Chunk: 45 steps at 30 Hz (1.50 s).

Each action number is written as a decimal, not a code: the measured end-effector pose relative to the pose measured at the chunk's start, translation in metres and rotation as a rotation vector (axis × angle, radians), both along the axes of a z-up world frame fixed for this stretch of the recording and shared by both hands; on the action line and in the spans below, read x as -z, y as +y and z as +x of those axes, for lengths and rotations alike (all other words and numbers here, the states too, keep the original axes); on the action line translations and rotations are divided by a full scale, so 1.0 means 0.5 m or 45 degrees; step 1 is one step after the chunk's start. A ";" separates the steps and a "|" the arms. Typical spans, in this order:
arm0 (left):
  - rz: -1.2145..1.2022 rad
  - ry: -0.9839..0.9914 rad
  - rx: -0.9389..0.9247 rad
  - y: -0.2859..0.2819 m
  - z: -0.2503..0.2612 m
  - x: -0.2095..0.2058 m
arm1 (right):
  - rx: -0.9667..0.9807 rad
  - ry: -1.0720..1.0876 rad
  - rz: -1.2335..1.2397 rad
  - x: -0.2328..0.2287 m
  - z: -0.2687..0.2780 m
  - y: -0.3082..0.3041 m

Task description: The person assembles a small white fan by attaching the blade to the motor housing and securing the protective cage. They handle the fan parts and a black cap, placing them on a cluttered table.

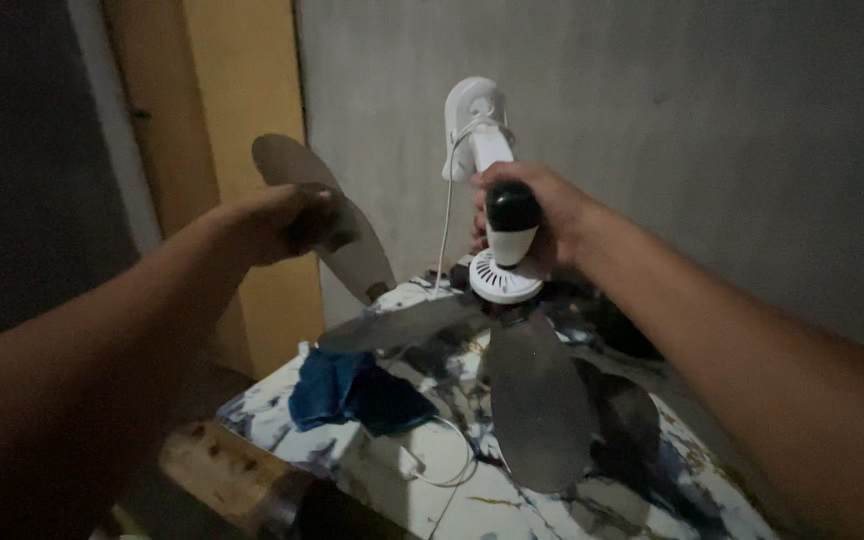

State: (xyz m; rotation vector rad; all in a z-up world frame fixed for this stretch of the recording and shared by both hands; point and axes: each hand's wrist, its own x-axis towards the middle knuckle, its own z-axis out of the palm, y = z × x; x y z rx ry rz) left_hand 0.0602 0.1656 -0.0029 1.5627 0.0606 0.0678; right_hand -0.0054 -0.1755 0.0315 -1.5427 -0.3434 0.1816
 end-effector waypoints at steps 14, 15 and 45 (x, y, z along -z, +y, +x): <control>-0.241 -0.493 0.146 0.110 -0.109 -0.104 | -0.270 -0.040 -0.398 0.122 0.029 0.256; -0.168 -0.369 0.016 0.101 -0.113 -0.105 | -0.349 0.049 -0.336 0.132 0.040 0.272; 0.325 -0.010 0.241 -0.152 -0.065 0.052 | -0.196 0.338 0.076 0.226 0.030 0.048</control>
